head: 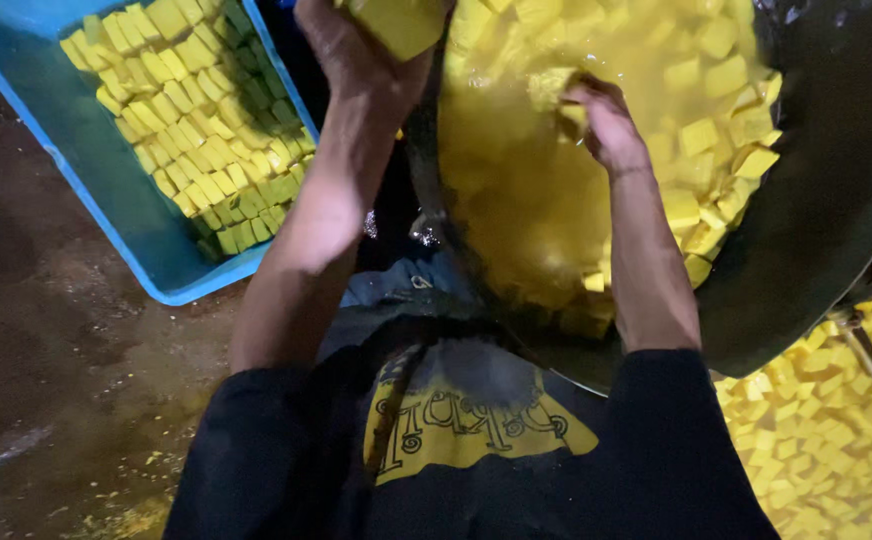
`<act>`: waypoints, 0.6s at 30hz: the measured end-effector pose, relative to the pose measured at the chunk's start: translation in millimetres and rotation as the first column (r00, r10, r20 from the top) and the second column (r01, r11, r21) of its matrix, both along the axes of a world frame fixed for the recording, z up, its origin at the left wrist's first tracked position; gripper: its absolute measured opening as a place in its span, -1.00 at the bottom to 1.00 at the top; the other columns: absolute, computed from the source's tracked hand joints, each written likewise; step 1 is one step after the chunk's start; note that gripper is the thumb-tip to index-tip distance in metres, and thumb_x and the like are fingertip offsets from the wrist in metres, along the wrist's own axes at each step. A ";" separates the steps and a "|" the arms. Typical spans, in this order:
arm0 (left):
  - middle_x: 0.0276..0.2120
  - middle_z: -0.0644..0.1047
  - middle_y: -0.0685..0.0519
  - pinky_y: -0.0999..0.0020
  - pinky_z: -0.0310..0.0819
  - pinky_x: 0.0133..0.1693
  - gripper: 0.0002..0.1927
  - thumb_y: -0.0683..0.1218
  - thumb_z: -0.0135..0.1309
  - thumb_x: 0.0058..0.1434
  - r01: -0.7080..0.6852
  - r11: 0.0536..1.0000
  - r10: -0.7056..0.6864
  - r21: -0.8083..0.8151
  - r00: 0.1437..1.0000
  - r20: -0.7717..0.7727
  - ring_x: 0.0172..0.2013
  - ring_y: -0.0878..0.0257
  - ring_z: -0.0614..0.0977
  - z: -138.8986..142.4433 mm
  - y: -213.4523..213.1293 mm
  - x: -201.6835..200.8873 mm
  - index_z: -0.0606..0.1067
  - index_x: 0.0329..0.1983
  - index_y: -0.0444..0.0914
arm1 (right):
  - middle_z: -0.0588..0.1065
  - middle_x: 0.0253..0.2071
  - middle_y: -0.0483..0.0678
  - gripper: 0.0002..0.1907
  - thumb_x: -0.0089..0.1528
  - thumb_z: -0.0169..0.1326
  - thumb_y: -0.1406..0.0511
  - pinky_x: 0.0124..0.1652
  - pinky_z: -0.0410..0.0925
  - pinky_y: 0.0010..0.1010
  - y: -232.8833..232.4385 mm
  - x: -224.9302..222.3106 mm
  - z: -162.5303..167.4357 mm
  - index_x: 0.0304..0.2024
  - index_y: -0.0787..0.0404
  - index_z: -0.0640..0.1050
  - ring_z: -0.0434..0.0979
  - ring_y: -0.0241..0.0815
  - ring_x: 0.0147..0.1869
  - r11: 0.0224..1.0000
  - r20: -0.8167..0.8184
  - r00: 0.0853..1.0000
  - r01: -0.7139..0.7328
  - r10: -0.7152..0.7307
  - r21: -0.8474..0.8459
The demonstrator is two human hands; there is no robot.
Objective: The person washes yellow rectangular blocks in a large water-filled basin, rubbing each block by hand before placing it into a blue tray beside the basin. They repeatedly pick blocks from the basin, scrub and rinse them in the water, and arrange the cleaned blocks in the tray.
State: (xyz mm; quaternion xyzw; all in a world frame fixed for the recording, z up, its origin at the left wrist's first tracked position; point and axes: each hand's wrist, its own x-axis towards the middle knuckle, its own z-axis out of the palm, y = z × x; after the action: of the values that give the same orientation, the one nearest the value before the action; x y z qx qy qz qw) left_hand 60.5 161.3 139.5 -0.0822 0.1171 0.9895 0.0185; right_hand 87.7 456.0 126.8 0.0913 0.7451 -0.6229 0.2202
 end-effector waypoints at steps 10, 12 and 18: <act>-0.05 0.57 -0.22 0.02 0.62 -0.03 -0.51 0.04 -0.05 0.25 -0.018 0.997 0.000 0.071 0.972 0.236 -0.08 -0.10 0.64 -20.3 -58.3 49.9 0.45 0.12 -0.37 | 0.56 -0.16 -0.09 -0.67 0.21 0.32 0.42 -0.23 0.50 -0.48 -147.9 39.5 148.5 0.00 0.36 0.59 0.60 -0.28 -0.17 0.978 -0.118 0.974 -0.201 0.192 -0.064; -0.08 0.57 -0.22 0.08 0.60 -0.12 -0.48 0.06 -0.02 0.26 0.003 0.999 -0.014 0.053 0.978 0.209 -0.16 -0.07 0.63 -31.2 -60.0 63.8 0.45 0.18 -0.34 | 0.55 -0.16 -0.08 -0.68 0.21 0.35 0.43 -0.20 0.48 -0.48 -193.9 44.4 162.6 -0.01 0.37 0.60 0.59 -0.29 -0.15 0.941 -0.208 0.921 -0.305 0.331 0.146; -0.09 0.57 -0.11 0.09 0.60 0.03 -0.48 0.03 -0.08 0.23 -0.017 0.945 -0.069 0.328 0.966 0.247 -0.10 0.02 0.65 -72.5 -94.3 108.1 0.42 0.18 -0.35 | 0.51 0.09 -0.03 -0.58 0.38 0.24 0.38 0.26 0.39 -0.50 -293.0 61.9 148.8 0.26 0.33 0.47 0.51 -0.36 0.19 0.913 -0.134 0.904 -0.407 0.406 0.022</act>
State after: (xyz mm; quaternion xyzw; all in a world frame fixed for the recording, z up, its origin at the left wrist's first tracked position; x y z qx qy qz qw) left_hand 168.6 67.0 67.0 -0.2032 -0.0509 0.9760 0.0599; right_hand 149.6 163.0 275.7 -0.1093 0.7588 -0.5706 0.2945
